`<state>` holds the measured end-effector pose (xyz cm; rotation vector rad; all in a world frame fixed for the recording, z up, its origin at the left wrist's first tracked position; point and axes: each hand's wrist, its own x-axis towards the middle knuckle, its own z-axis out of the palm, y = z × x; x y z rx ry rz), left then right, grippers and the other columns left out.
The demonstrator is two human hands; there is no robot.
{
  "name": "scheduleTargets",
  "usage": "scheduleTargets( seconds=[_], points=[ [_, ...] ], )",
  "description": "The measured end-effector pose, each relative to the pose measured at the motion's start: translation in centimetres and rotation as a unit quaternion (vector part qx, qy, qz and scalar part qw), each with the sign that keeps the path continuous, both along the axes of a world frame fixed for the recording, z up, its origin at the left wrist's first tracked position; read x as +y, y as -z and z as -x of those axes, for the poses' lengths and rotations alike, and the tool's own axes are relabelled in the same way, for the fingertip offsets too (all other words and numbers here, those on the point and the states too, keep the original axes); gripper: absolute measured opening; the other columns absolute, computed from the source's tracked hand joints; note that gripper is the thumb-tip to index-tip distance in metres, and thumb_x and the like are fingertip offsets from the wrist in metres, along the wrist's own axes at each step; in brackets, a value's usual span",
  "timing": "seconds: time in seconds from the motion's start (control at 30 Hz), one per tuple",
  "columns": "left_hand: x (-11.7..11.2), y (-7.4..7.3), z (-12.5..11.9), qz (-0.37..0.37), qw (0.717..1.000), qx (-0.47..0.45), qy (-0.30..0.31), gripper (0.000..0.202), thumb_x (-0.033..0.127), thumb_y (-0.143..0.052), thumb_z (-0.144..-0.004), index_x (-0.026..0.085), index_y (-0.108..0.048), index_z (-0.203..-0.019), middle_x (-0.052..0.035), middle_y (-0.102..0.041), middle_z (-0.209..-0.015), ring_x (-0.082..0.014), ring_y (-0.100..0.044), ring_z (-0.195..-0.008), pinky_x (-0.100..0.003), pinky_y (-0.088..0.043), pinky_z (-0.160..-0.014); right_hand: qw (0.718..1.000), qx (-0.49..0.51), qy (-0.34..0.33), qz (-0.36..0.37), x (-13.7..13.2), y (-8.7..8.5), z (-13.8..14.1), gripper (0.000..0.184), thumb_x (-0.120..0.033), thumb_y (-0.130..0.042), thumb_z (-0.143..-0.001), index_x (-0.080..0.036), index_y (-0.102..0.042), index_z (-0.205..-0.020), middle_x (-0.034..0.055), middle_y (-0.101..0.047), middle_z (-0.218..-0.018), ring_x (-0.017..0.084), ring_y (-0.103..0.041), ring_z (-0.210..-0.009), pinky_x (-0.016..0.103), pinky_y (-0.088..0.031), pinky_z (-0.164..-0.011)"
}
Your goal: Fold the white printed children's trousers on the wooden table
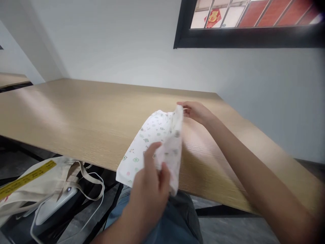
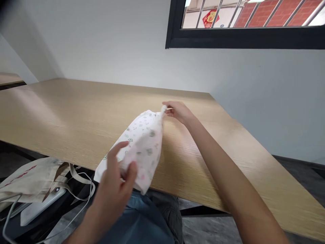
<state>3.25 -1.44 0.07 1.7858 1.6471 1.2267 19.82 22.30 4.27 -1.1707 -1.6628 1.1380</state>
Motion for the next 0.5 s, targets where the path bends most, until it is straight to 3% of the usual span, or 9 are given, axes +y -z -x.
scheduleTargets(
  seconds=[0.1,0.23,0.3,0.4,0.5],
  points=[
    [-0.8,0.2,3.6,0.058,0.992,0.071,-0.082,0.040,0.027,-0.033,-0.089,0.023,-0.036,-0.128,0.0067,-0.044,-0.048,-0.0118,-0.042,-0.038,-0.020,-0.034,-0.040,0.997,0.035,-0.046,0.051,0.8,-0.1,3.4,0.011,-0.025,-0.059,-0.077,-0.015,-0.058,-0.079,0.0062,-0.057,-0.081,0.015,-0.056,-0.072,0.028,-0.050,-0.070],
    [-1.0,1.8,6.9,0.153,0.962,0.210,-0.087,0.038,0.021,-0.030,-0.089,0.029,-0.051,-0.120,-0.0016,-0.057,-0.068,-0.0180,-0.056,-0.061,-0.027,-0.041,-0.056,0.989,-0.128,-0.045,0.055,1.4,1.9,7.8,0.019,-0.025,-0.052,-0.080,-0.012,-0.059,-0.092,0.0121,-0.059,-0.098,0.019,-0.058,-0.073,0.028,-0.050,-0.062],
    [-1.0,2.8,7.6,0.143,0.941,0.291,-0.099,0.038,0.021,-0.033,-0.088,0.032,-0.056,-0.116,-0.0070,-0.057,-0.083,-0.0239,-0.056,-0.077,-0.035,-0.043,-0.064,0.978,-0.200,-0.058,0.031,1.2,3.4,9.2,0.032,-0.022,-0.049,-0.079,-0.014,-0.058,-0.108,0.0110,-0.059,-0.106,0.019,-0.058,-0.073,0.027,-0.048,-0.060],
    [-1.0,3.6,7.7,0.072,0.907,0.385,-0.157,0.032,0.024,-0.041,-0.086,0.037,-0.064,-0.105,-0.0117,-0.050,-0.099,-0.0308,-0.049,-0.088,-0.047,-0.040,-0.069,0.971,-0.227,-0.079,-0.010,0.8,5.1,9.5,0.053,-0.018,-0.045,-0.077,-0.023,-0.045,-0.130,0.0053,-0.060,-0.108,0.017,-0.057,-0.070,0.025,-0.046,-0.056],
    [-0.9,3.6,6.4,0.009,0.903,0.399,-0.158,0.028,0.022,-0.046,-0.084,0.036,-0.066,-0.099,-0.0126,-0.045,-0.109,-0.0320,-0.045,-0.094,-0.053,-0.037,-0.074,0.959,-0.267,-0.088,-0.047,0.8,5.8,8.2,0.058,-0.018,-0.039,-0.078,-0.025,-0.037,-0.136,0.0030,-0.064,-0.097,0.016,-0.057,-0.067,0.026,-0.046,-0.057]
  ],
)
